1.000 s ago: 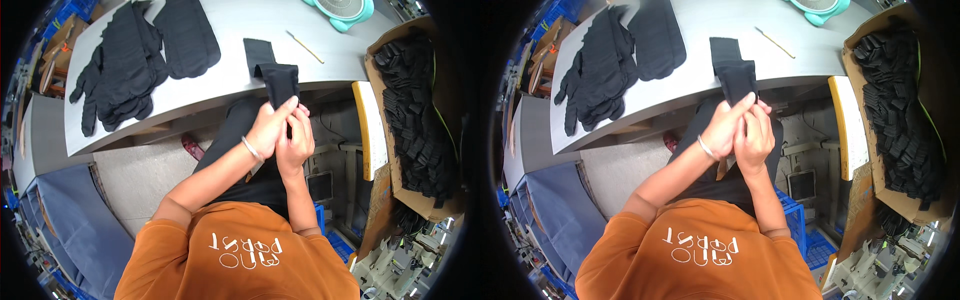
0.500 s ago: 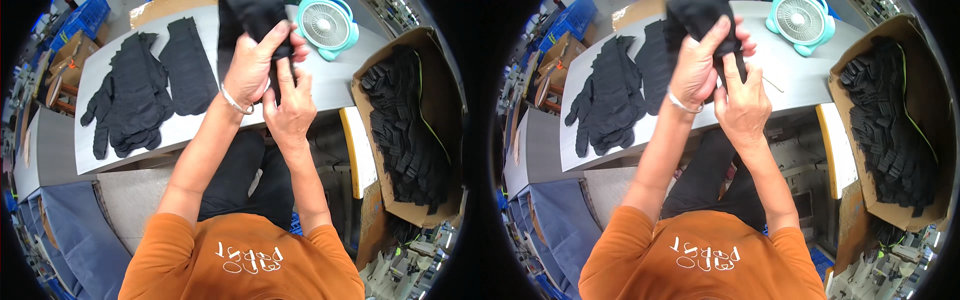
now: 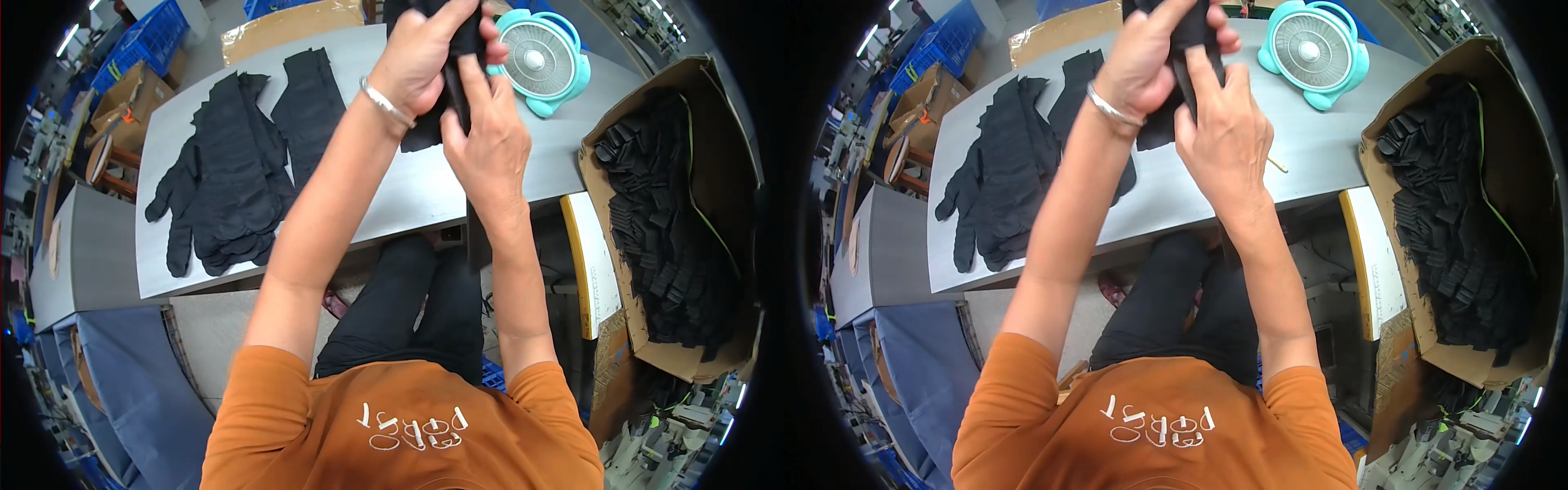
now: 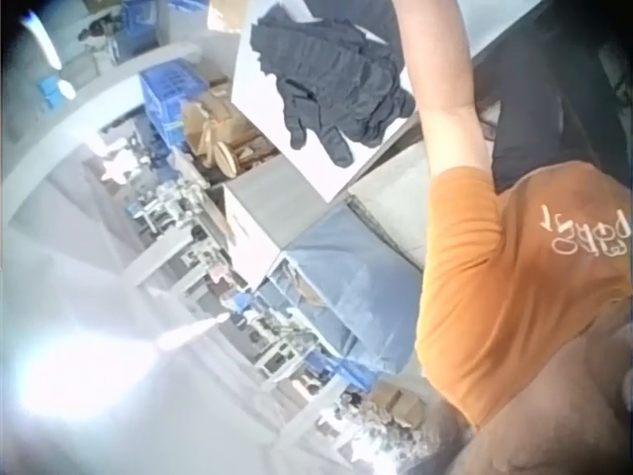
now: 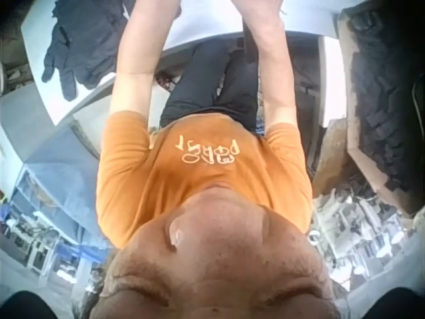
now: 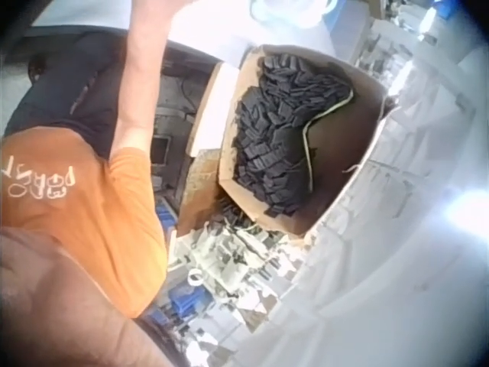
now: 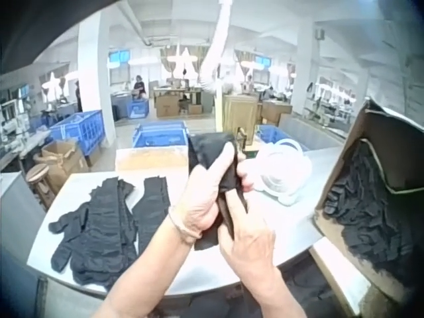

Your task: Assembling black fabric components by inserting a curved stiffener into a sleeve.

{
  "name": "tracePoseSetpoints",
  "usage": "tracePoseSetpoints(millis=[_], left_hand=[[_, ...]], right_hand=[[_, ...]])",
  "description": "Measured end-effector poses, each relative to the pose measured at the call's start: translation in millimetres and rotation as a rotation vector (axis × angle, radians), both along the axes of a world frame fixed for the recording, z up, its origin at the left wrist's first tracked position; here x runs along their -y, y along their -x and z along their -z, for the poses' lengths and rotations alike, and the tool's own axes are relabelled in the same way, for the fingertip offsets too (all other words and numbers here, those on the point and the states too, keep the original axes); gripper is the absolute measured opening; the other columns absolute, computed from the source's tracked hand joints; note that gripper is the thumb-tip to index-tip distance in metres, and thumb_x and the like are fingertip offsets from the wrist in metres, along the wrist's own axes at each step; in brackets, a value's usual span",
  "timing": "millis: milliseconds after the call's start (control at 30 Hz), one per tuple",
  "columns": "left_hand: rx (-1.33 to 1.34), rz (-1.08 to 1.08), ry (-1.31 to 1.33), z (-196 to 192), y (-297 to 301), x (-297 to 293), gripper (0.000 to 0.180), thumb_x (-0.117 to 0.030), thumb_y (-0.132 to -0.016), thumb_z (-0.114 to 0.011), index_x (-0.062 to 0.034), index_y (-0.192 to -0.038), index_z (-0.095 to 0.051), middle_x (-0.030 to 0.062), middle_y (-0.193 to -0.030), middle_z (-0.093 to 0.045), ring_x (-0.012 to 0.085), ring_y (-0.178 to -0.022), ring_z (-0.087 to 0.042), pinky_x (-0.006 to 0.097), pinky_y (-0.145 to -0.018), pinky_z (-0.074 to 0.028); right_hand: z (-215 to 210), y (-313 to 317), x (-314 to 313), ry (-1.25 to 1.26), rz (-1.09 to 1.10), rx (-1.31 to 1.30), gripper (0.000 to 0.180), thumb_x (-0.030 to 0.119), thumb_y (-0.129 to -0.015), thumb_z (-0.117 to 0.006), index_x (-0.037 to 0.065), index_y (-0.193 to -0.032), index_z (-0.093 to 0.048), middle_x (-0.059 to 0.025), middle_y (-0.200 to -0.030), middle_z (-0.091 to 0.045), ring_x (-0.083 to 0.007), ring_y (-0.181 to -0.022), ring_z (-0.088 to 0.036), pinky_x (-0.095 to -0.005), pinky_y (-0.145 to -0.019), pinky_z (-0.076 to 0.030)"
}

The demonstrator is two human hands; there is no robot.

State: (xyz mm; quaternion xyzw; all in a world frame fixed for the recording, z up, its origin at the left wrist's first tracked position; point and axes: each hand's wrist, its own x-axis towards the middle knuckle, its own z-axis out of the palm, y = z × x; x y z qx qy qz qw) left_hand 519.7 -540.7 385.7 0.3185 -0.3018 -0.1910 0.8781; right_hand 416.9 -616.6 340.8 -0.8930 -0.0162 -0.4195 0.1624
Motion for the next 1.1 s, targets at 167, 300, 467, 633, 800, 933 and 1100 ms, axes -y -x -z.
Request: tracePoseSetpoints(millis=[167, 300, 467, 633, 800, 933, 1100], left_hand=[[-0.674, 0.072, -0.112, 167, 30, -3, 0.031, -0.032, -0.095, -0.067, -0.0014, -0.093, -0.061, 0.0097, -0.081, -0.063, 0.0252, -0.074, -0.065, 0.039, -0.069, -0.058], [-0.719, 0.095, -0.381, 220, 81, -11, 0.031, -0.029, -0.093, -0.07, 0.0001, -0.105, -0.065, 0.0114, -0.094, -0.069, 0.0247, -0.089, -0.068, 0.04, -0.082, -0.057], [-0.637, 0.084, -0.29, 156, 67, -10, 0.032, -0.03, -0.096, -0.067, 0.0015, -0.102, -0.063, 0.0132, -0.094, -0.068, 0.0234, -0.083, -0.068, 0.039, -0.075, -0.06], [-0.312, -0.026, -0.328, 79, 45, -11, 0.031, -0.032, -0.095, -0.068, -0.0019, -0.101, -0.063, 0.0094, -0.091, -0.069, 0.0199, -0.08, -0.069, 0.034, -0.074, -0.059], [0.387, -0.185, -0.217, -32, 38, -13, 0.026, -0.026, -0.093, -0.07, -0.0019, -0.102, -0.07, 0.0054, -0.087, -0.071, 0.013, -0.074, -0.066, 0.026, -0.071, -0.055], [0.198, -0.123, -0.168, -2, 27, -14, 0.027, -0.03, -0.094, -0.068, -0.0053, -0.106, -0.07, 0.0033, -0.096, -0.07, 0.0119, -0.083, -0.065, 0.026, -0.078, -0.052], [-0.663, 0.065, -0.181, 196, 73, -6, 0.026, -0.025, -0.095, -0.067, 0.0011, -0.099, -0.064, 0.0128, -0.092, -0.068, 0.0239, -0.085, -0.068, 0.039, -0.077, -0.058]], right_hand=[[92, 51, -10, -0.001, 0.02, -0.355, 0.046, 0.012, -0.081, -0.071, 0.011, -0.126, -0.058, -0.019, -0.107, -0.055, -0.0383, -0.09, -0.064, -0.0453, -0.068, -0.055], [140, 98, -13, -0.111, 0.025, -0.511, 0.036, 0.016, -0.083, -0.073, 0.008, -0.118, -0.065, -0.0177, -0.109, -0.057, -0.0369, -0.09, -0.065, -0.0438, -0.07, -0.055], [99, 90, -12, -0.115, 0.055, -0.415, 0.039, 0.015, -0.085, -0.071, 0.009, -0.123, -0.062, -0.0173, -0.108, -0.056, -0.0364, -0.087, -0.065, -0.0441, -0.069, -0.054], [64, 72, -22, -0.142, 0.019, -0.347, 0.057, 0.009, -0.085, -0.066, 0.015, -0.139, -0.048, -0.02, -0.108, -0.05, -0.0402, -0.086, -0.064, -0.0466, -0.067, -0.055], [-10, 39, -11, -0.08, -0.027, 0.036, 0.063, 0.005, -0.083, -0.064, 0.017, -0.142, -0.047, -0.0185, -0.1, -0.051, -0.0389, -0.081, -0.064, -0.0468, -0.067, -0.053], [1, 60, -7, -0.036, 0.009, -0.155, 0.069, 0.004, -0.078, -0.066, 0.02, -0.143, -0.047, -0.0174, -0.099, -0.051, -0.0373, -0.08, -0.064, -0.0447, -0.065, -0.053], [114, 123, 2, -0.052, -0.054, -0.612, 0.072, 0.004, -0.078, -0.065, 0.018, -0.145, -0.042, -0.0219, -0.104, -0.049, -0.0437, -0.084, -0.063, -0.0508, -0.073, -0.054]])
